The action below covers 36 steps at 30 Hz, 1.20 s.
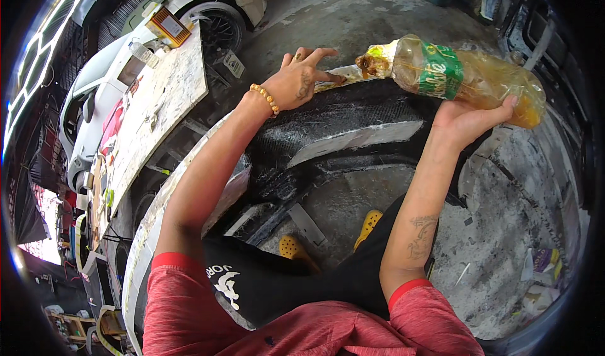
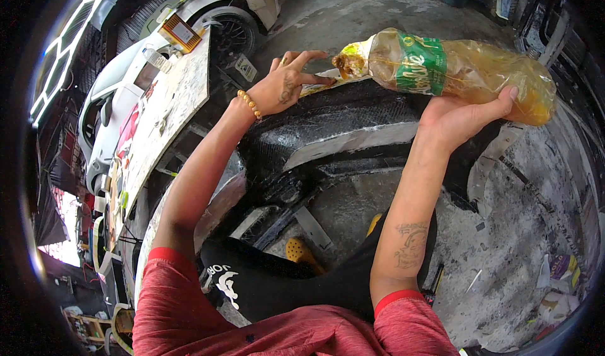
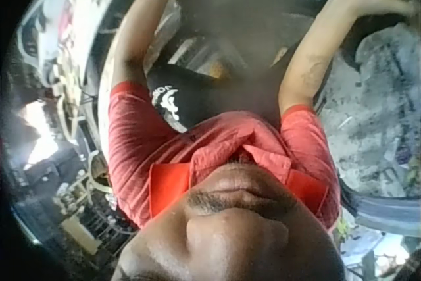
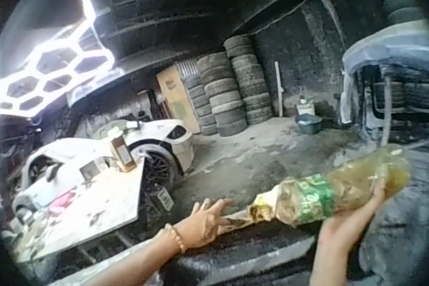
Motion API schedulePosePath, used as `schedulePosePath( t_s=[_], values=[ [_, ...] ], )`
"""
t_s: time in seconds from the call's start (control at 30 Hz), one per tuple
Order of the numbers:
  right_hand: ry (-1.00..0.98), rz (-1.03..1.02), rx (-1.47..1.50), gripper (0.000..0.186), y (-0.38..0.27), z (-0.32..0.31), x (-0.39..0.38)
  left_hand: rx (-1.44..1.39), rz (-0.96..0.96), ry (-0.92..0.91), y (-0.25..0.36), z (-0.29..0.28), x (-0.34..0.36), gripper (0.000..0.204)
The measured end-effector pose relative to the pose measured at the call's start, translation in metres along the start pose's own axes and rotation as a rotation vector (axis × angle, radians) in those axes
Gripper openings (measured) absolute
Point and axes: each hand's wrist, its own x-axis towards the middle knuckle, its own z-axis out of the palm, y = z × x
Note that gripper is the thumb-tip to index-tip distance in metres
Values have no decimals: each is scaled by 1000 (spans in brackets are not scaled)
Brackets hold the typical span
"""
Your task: Apply adhesive or resin and measure a car bumper for repair.
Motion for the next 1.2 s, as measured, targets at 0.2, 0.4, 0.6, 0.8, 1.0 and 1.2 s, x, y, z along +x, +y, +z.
schedulePosePath(
  t_s=[0.2,0.4,0.6,0.8,1.0,1.2],
  values=[
    [23,25,28,71,2,-3,0,31,42,-49,-7,-2,4,71],
    [5,13,27,70,1,-8,6,85,33,-94,-2,-9,7,68],
    [14,9,23,71,2,-7,5,230,139,-104,-3,-18,12,57],
    [9,10,11,71,4,-8,8,465,195,-137,4,-18,25,47],
    [10,30,11,72,7,-13,10,563,193,-65,1,-5,27,56],
    [4,16,6,73,5,-9,9,525,-32,-4,-6,-5,13,66]
  ],
)
